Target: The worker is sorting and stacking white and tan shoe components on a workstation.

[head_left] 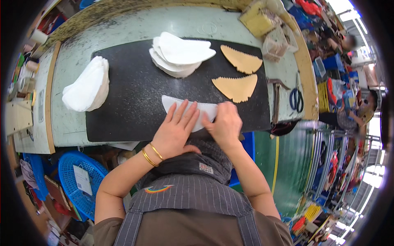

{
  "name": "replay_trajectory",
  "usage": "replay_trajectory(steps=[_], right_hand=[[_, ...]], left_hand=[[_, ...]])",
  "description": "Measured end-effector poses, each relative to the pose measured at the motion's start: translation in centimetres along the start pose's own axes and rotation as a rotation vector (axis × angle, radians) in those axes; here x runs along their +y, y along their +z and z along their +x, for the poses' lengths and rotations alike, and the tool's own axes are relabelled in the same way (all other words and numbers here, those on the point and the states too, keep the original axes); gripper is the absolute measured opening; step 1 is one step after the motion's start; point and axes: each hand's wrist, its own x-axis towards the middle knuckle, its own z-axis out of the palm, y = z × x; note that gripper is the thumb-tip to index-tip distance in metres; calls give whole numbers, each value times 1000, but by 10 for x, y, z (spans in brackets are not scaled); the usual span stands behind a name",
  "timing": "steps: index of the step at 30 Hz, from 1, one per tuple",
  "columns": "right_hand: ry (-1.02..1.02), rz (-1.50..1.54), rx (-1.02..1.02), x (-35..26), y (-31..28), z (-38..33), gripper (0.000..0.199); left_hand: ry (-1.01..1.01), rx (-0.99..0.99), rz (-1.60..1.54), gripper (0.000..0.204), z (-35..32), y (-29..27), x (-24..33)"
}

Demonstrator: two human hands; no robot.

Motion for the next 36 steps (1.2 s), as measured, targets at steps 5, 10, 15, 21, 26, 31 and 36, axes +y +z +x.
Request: replay_trajectory(steps=[5,10,15,21,26,31,36], right_hand=[[106,-32,119,29,-30,17,21],[-291,203,184,-14,-18,82,15],[-416,140,101,-34,19,120,28],[-461,8,-105,-17,20,122,26],[-48,547,-197,1,21,153,13],[278,685,-460,6,11,185,21],[364,844,-393,17,23,173,17]], left_hand=[[108,101,174,46,-34,11,1],[-86,652,333,49,-52,-110,-22],[-426,504,725,46,-69,-138,-77],[-195,724,211,48,-29,-102,-57],[-194,765,-160,19,29,-76,-69],[-375,741,-542,10,52,-72,-87],[-239,758,-491,14,84,-49,-92]])
